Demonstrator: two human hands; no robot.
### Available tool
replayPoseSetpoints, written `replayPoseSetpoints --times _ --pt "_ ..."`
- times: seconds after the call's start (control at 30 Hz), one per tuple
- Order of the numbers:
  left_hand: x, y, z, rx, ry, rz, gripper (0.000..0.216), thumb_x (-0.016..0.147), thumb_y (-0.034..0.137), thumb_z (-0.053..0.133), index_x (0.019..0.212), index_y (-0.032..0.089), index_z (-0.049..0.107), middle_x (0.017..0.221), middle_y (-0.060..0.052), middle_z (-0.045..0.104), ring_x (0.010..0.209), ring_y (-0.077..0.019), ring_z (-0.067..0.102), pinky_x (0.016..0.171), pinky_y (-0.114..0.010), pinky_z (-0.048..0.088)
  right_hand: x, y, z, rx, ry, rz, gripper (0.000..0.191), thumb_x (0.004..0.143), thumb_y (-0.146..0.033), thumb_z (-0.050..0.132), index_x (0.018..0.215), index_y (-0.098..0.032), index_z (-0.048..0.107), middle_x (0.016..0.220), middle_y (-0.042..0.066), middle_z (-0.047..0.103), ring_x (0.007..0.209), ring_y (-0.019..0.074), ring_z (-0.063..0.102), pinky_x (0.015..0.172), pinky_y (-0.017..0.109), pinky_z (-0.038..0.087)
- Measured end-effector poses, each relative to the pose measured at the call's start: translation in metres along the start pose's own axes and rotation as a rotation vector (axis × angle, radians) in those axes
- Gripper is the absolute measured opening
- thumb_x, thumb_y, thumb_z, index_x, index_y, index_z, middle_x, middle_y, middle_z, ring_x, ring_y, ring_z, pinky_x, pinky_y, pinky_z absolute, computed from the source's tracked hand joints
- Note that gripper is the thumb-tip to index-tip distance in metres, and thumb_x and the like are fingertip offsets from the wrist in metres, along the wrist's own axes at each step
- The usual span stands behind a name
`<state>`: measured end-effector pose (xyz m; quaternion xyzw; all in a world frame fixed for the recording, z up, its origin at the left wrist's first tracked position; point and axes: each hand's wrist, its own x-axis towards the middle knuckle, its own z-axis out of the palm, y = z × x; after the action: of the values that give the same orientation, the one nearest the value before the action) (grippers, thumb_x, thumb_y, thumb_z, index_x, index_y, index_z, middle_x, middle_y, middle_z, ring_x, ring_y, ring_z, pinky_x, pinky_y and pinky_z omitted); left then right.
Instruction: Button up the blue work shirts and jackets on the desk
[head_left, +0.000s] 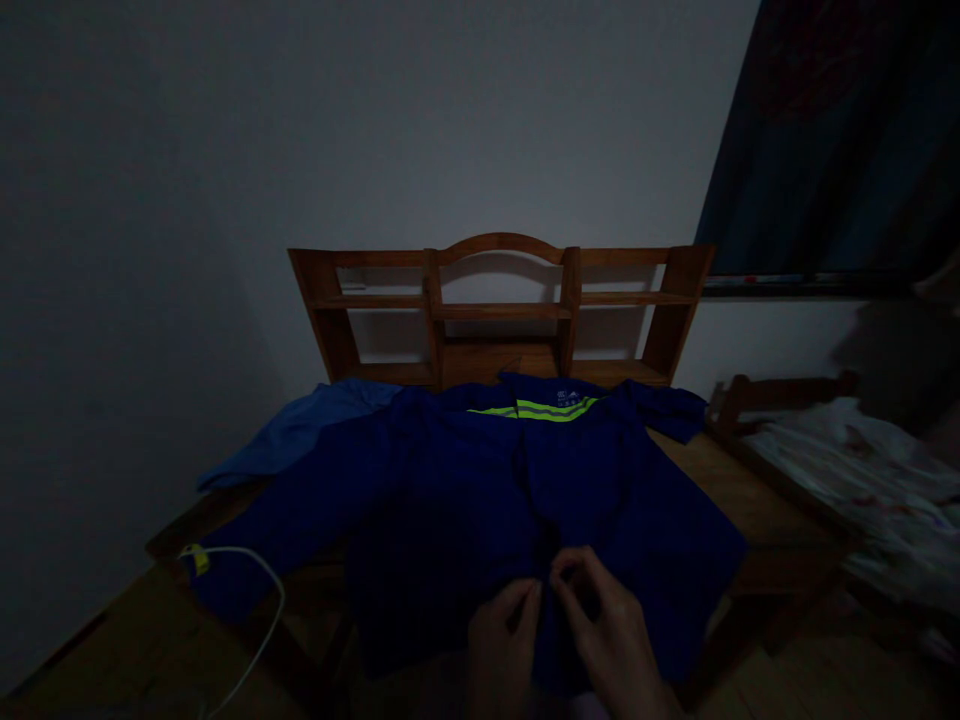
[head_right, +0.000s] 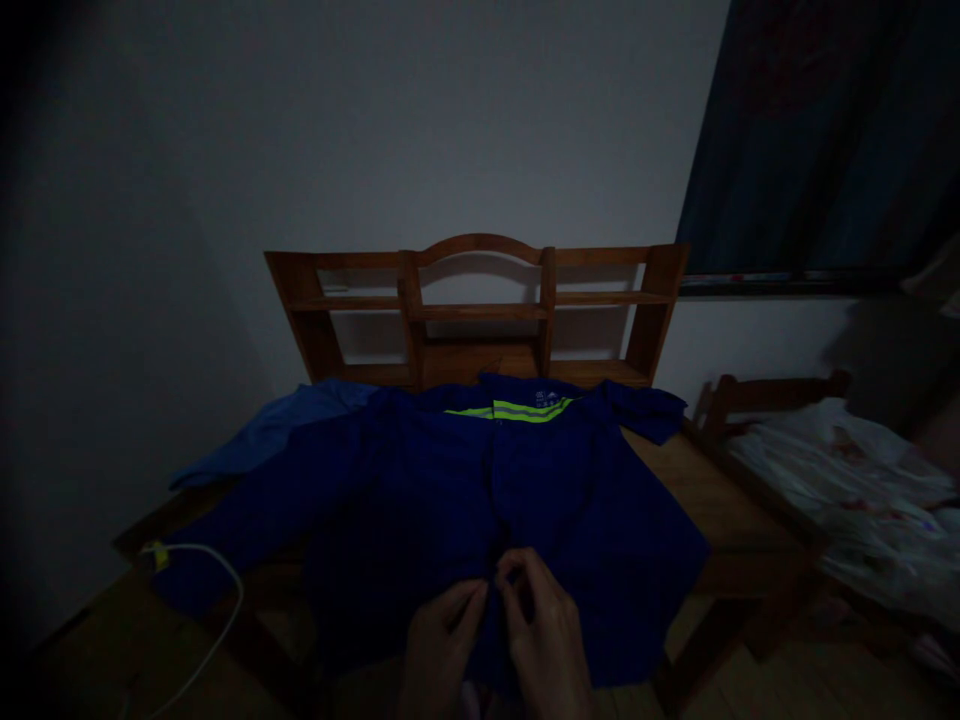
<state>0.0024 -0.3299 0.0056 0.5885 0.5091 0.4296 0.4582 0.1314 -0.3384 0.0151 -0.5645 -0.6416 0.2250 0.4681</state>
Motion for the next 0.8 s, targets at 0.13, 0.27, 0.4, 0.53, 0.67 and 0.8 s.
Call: replayPoseSetpoints --times 0.13,0.27,0.4,0.53,0.67,0.8 --pt "-0.002 0.009 -0.002 -0.085 -0.017 -0.023 0.039 0.084 0.044 0.046 0.091 0.015 0.07 0.083 -0.007 0.069 0.083 -0.0212 0.061 0.076 -0.026 0.045 -0.001 -0.001 -0.001 -0.031 0.001 -0.02 0.013 0.089 -0.025 0.044 0.099 -0.024 0.052 0.094 -0.001 0.06 0.083 0.012 0.058 0.074 0.019 0.043" --pt "-0.001 0.013 -0.003 -0.25 -0.079 -0.019 0.039 0.081 0.045 0.051 0.098 0.013 0.069 0.087 -0.007 0.068 0.088 -0.0217 0.06 0.078 -0.027 0.045 -0.002 -0.003 -0.003 -0.047 -0.016 -0.096 0.019 0.088 -0.024 0.045 0.107 -0.025 0.05 0.099 0.001 0.059 0.089 0.0126 0.058 0.078 0.019 0.044" --pt "0.003 0.01 -0.004 -0.3 -0.095 -0.042 0.038 0.08 0.044 0.054 0.095 0.013 0.069 0.079 -0.004 0.068 0.081 -0.0195 0.06 0.073 -0.025 0.045 -0.002 -0.006 -0.002 -0.056 -0.044 -0.14 0.021 0.088 -0.021 0.043 0.107 -0.023 0.051 0.098 0.003 0.06 0.084 0.0133 0.059 0.075 0.02 0.046" --pt "0.005 0.005 -0.003 -0.279 -0.053 -0.036 0.037 0.081 0.044 0.052 0.087 0.012 0.071 0.072 -0.002 0.066 0.073 -0.017 0.058 0.067 -0.023 0.043 -0.002 -0.008 -0.001 -0.062 -0.014 -0.135 0.019 0.088 -0.021 0.043 0.105 -0.023 0.053 0.096 0.003 0.06 0.083 0.0142 0.059 0.075 0.021 0.047" --pt "0.005 0.001 -0.001 -0.317 -0.045 -0.024 0.037 0.08 0.044 0.053 0.088 0.012 0.071 0.077 -0.004 0.067 0.074 -0.0179 0.058 0.067 -0.023 0.044 -0.001 -0.007 -0.001 -0.063 0.002 -0.121 0.017 0.088 -0.023 0.045 0.103 -0.023 0.054 0.096 0.003 0.059 0.085 0.0141 0.058 0.076 0.022 0.046" --pt "0.004 0.001 0.0 -0.338 -0.066 -0.039 0.037 0.081 0.043 0.052 0.091 0.013 0.07 0.078 -0.004 0.068 0.074 -0.0176 0.058 0.067 -0.023 0.044 0.0 -0.004 -0.002 -0.062 0.009 -0.119 0.018 0.088 -0.024 0.046 0.104 -0.023 0.055 0.097 0.003 0.059 0.083 0.0143 0.057 0.075 0.023 0.046"
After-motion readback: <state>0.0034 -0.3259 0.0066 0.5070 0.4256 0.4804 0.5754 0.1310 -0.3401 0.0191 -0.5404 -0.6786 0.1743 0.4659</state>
